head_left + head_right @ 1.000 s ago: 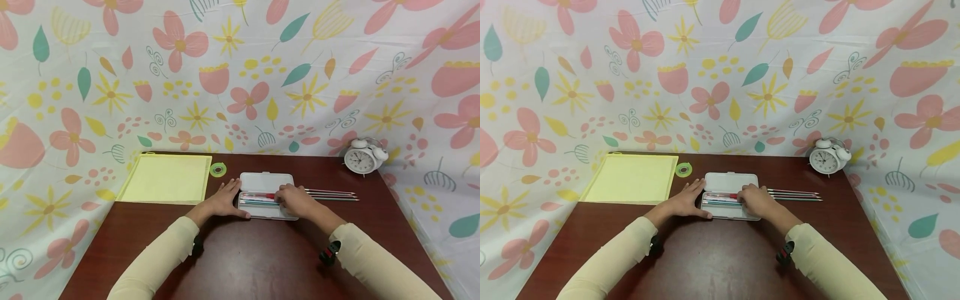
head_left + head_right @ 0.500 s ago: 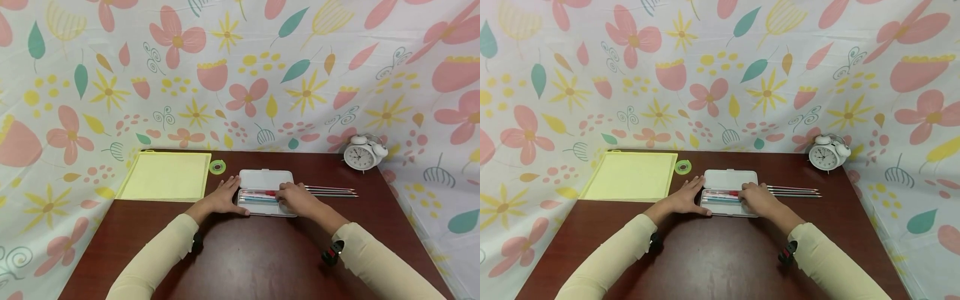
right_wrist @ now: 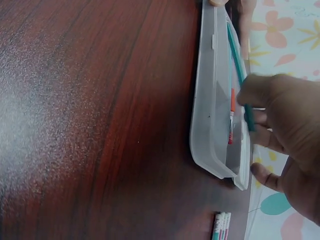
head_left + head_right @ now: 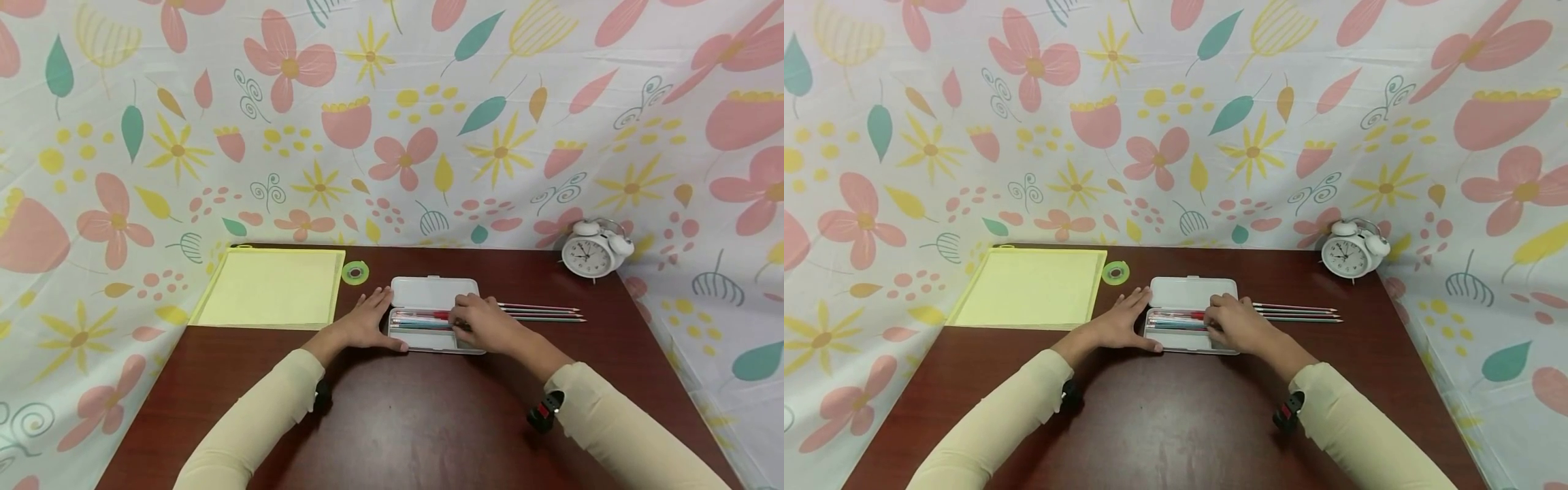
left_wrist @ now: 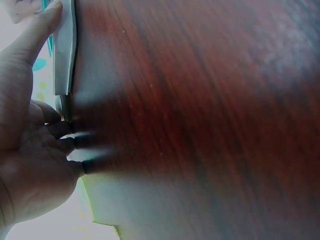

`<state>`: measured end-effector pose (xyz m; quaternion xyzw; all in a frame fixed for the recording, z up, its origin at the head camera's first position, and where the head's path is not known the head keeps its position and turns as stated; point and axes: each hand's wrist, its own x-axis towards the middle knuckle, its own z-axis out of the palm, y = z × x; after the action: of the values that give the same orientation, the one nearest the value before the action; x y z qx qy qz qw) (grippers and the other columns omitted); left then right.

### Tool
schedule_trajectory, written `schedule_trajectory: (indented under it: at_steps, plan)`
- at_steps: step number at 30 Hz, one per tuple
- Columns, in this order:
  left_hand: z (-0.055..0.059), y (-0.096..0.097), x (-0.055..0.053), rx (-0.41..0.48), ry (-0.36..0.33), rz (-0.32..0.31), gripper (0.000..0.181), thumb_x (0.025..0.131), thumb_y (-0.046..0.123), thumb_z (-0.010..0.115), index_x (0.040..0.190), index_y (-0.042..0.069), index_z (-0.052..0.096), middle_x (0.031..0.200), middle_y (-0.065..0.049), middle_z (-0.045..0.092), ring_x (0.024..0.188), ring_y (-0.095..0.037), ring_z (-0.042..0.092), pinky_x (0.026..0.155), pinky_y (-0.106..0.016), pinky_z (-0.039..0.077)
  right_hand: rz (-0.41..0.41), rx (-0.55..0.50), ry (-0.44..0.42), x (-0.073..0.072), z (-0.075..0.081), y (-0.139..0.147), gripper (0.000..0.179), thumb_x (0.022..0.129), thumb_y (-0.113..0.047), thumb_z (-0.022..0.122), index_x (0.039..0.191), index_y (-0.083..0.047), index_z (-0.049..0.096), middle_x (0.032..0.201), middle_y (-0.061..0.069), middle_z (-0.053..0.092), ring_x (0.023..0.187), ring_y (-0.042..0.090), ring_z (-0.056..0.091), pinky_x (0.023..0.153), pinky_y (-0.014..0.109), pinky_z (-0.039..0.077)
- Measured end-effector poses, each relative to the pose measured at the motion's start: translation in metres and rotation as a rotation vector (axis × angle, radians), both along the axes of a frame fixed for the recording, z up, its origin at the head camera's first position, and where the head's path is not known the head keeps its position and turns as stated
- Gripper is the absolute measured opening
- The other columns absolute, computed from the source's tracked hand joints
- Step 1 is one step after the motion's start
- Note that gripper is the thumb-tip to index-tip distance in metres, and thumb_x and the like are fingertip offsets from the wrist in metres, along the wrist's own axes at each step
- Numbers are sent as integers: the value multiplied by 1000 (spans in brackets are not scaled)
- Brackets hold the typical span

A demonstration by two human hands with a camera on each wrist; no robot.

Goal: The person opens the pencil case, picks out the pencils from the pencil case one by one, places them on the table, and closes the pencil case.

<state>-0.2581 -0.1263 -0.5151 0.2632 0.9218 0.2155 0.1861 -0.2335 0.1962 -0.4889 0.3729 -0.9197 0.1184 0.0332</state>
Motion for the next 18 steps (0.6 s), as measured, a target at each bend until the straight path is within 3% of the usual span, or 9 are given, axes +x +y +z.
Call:
schedule_trajectory:
  at_steps: [8,18]
  plan:
    - [0,0,0,0,-3,7,137,87,72,83,178,4,5,188,-17,5,176,-35,2,142,-58,5,-4,-35,-24,-4,-6,-18,7,101,-20,80,102,-19,74,97,-8,63,91,13,57,78,50,49]
    - [-1,1,0,6,-14,10,138,87,74,82,178,5,4,188,-15,3,176,-32,0,142,-57,4,-38,62,-21,-6,-8,-47,6,104,-26,78,102,-22,73,99,-7,64,98,17,64,87,59,54]
